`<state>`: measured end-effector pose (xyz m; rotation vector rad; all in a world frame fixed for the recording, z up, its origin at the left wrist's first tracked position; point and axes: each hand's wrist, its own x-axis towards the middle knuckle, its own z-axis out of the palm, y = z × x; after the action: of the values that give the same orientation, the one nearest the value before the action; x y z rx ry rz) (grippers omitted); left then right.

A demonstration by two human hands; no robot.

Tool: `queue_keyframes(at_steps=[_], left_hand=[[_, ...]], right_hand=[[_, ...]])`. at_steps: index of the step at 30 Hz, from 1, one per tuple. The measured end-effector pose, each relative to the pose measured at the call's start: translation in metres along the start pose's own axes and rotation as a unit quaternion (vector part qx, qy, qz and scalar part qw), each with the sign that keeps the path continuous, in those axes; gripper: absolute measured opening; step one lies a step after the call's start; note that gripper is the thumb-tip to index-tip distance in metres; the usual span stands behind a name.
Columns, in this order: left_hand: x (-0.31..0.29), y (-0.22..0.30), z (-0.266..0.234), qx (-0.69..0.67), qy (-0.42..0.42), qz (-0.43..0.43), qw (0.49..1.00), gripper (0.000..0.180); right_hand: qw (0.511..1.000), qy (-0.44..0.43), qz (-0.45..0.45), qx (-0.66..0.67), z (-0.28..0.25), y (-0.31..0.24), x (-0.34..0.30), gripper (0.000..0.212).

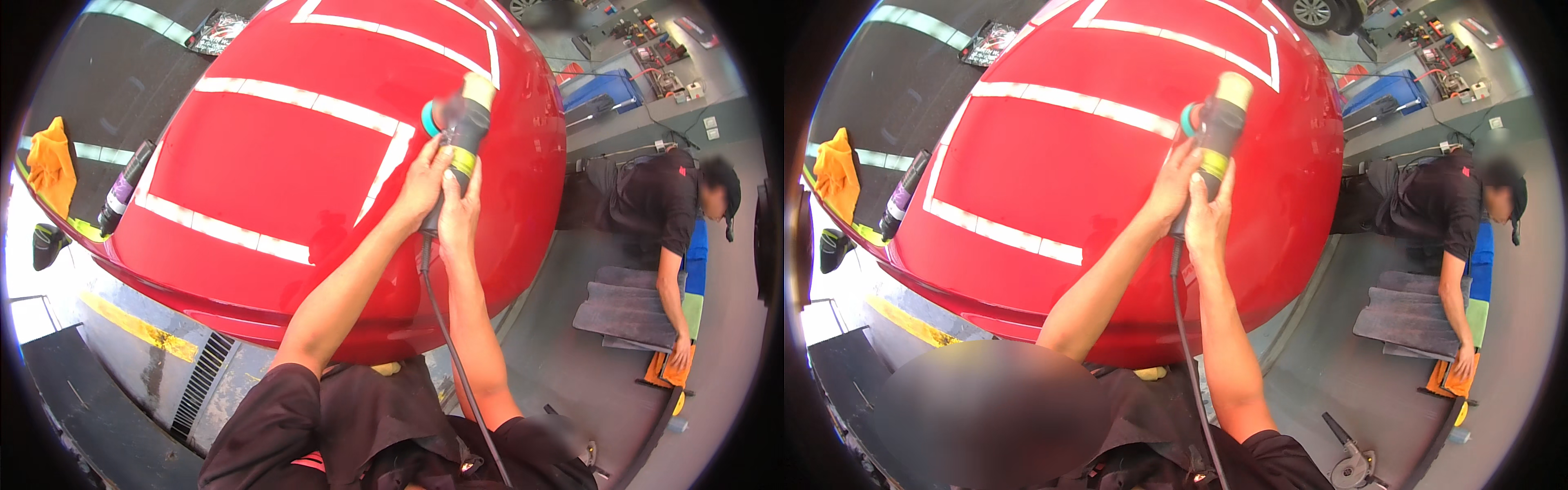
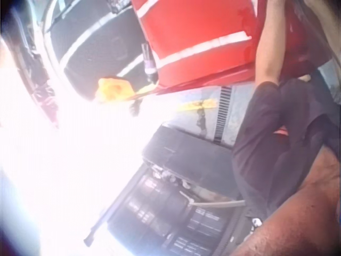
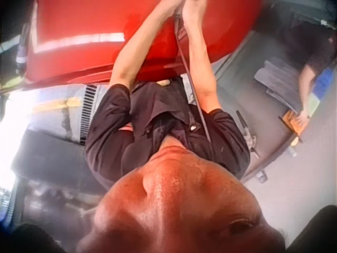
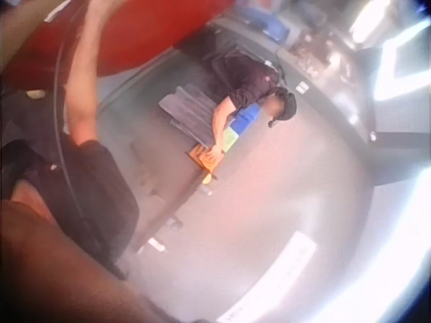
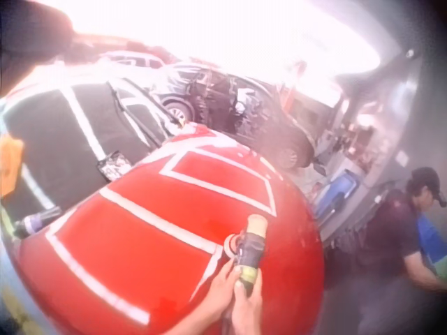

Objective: The person uses a rotary polisher with a foam pad to buff the red car hood. They move the tool in overlapping passes across the surface, working within taped-off sections. The person maintains steady pressure and coverage throughout the clip.

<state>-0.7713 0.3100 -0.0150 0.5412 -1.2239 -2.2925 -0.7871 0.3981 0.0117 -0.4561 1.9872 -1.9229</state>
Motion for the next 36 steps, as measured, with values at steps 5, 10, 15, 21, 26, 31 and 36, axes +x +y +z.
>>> queue_keyframes(at_steps=[5, 10, 15, 21, 26, 31, 36], left_hand=[[0.024, 0.031, -0.037, -0.075, 0.11, 0.059, 0.989, 0.052], [0.057, 0.053, -0.061, -0.128, 0.113, 0.053, 0.984, 0.046], [0.081, 0.055, -0.025, -0.002, -0.014, -0.013, 1.0, 0.056], [0.061, 0.053, -0.025, -0.132, 0.125, 0.051, 0.982, 0.062], [0.071, 0.048, -0.016, -0.085, 0.057, 0.001, 0.995, 0.06], [0.082, 0.044, -0.01, -0.02, 0.034, -0.003, 0.999, 0.058], [0.063, 0.059, -0.06, -0.105, 0.151, 0.074, 0.98, 0.043]], right_hand=[[0.988, -0.139, -0.075, 0.006, 0.051, 0.007, 0.046, 0.078], [0.976, -0.163, 0.003, -0.144, 0.087, -0.022, 0.075, 0.073], [0.999, -0.003, -0.042, -0.012, 0.061, -0.003, 0.086, 0.08], [0.984, -0.125, 0.0, -0.128, 0.059, -0.02, 0.093, 0.079], [0.996, -0.062, 0.011, -0.06, 0.049, -0.021, 0.086, 0.077], [0.999, -0.026, 0.003, -0.028, 0.047, -0.028, 0.08, 0.063], [0.984, -0.157, -0.033, -0.076, 0.095, -0.032, 0.076, 0.063]])
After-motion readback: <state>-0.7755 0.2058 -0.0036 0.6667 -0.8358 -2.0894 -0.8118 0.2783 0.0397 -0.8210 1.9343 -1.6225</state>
